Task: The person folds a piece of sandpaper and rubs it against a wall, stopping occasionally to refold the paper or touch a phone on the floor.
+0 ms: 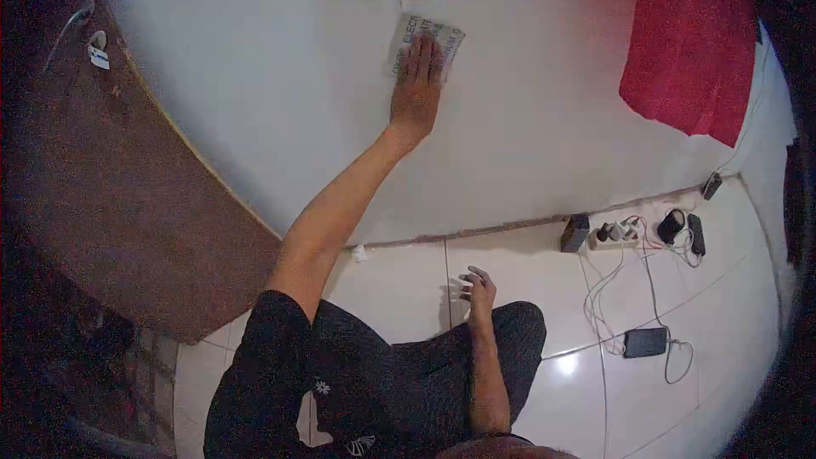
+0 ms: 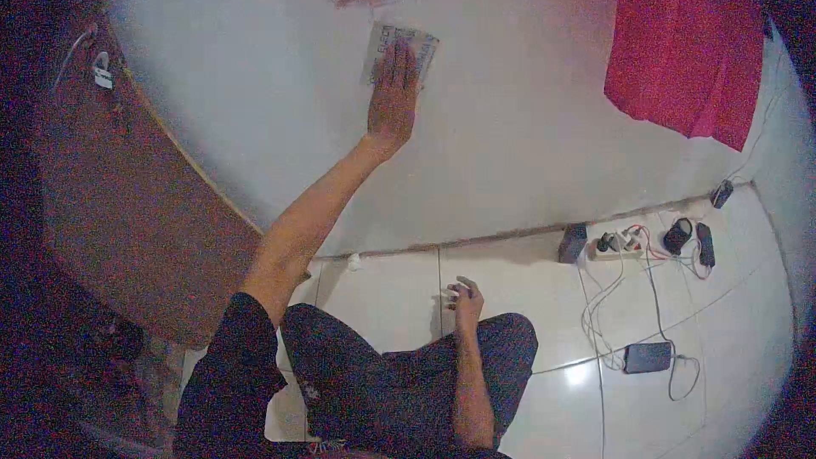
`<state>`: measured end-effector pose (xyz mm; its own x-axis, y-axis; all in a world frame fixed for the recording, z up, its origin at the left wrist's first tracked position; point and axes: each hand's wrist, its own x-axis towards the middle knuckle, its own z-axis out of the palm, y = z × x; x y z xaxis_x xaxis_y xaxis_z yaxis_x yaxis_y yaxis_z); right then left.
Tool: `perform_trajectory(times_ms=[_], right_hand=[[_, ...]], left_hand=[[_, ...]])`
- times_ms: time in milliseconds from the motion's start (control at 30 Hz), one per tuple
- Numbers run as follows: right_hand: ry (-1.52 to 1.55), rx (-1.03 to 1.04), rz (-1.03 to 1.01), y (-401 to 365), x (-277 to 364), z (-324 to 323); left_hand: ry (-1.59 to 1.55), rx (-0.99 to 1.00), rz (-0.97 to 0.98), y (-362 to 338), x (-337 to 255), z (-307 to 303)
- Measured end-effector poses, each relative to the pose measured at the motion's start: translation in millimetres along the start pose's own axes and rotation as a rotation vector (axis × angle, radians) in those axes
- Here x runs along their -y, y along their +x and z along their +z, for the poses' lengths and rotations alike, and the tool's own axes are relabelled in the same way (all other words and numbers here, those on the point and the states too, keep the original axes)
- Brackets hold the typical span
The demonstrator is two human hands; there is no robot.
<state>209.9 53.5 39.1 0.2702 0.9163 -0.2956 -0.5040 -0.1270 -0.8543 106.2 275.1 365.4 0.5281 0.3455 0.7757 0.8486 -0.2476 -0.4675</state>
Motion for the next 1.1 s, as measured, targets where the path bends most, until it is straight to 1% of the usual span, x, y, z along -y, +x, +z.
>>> perform_trajectory(times_ms=[133,200,233,300,367,433,500,533,600,633,667,733,767,833,867,933,967,1000,1033,1067,1100], right_hand=[[-0.054,0.014,0.007,3,2,-1],[-0.053,0.004,-0.008,-1,6,2],[-0.057,0.006,0.005,-4,7,4],[0.013,0.035,-0.006,-9,12,6],[0.000,0.029,0.005,-6,9,6],[-0.013,0.018,0.015,-5,8,4],[-0.040,-0.002,0.018,-6,11,5],[-0.043,0.001,0.024,-6,9,5],[-0.066,0.010,0.028,-3,4,3],[-0.066,0.016,0.033,0,2,4],[-0.061,0.029,0.029,3,-2,3],[-0.060,0.044,0.030,5,-6,2],[-0.072,0.034,0.034,6,-6,1],[-0.078,0.020,0.040,1,-6,3],[-0.072,0.017,0.040,-3,-1,2],[-0.060,0.012,0.024,-2,2,4],[-0.047,0.024,0.014,-1,-1,1],[-0.032,0.038,0.001,0,1,2],[-0.057,0.006,0.019,-1,1,4],[-0.060,0.010,0.011,-2,0,3],[-0.045,0.010,0.002,-2,-1,2]], left_hand=[[-0.001,0.004,0.004,4,4,4],[-0.074,-0.033,0.021,15,13,1],[-0.073,-0.019,0.018,18,16,0],[-0.316,-0.223,0.069,31,23,-3],[-0.267,-0.255,0.066,52,35,-3],[-0.224,-0.288,0.064,80,43,-17],[-0.120,-0.429,-0.057,112,50,-46],[-0.118,-0.424,-0.059,121,54,-51],[-0.076,-0.528,-0.056,133,60,-49],[-0.166,-0.592,-0.003,127,61,-39],[-0.161,-0.585,-0.003,117,58,-36],[-0.437,-0.524,0.169,86,46,-43],[-0.438,-0.524,0.170,67,40,-33],[-0.181,-0.224,0.071,21,29,-4],[-0.184,-0.227,0.071,6,23,-3],[-0.151,-0.041,0.055,-13,15,-7],[-0.150,-0.052,0.055,-15,13,-7],[-0.234,-0.090,0.031,-12,12,-6],[-0.318,-0.126,0.007,-10,13,-5],[-0.314,-0.134,0.004,-7,12,-2],[-0.342,-0.199,-0.039,-2,10,2]])
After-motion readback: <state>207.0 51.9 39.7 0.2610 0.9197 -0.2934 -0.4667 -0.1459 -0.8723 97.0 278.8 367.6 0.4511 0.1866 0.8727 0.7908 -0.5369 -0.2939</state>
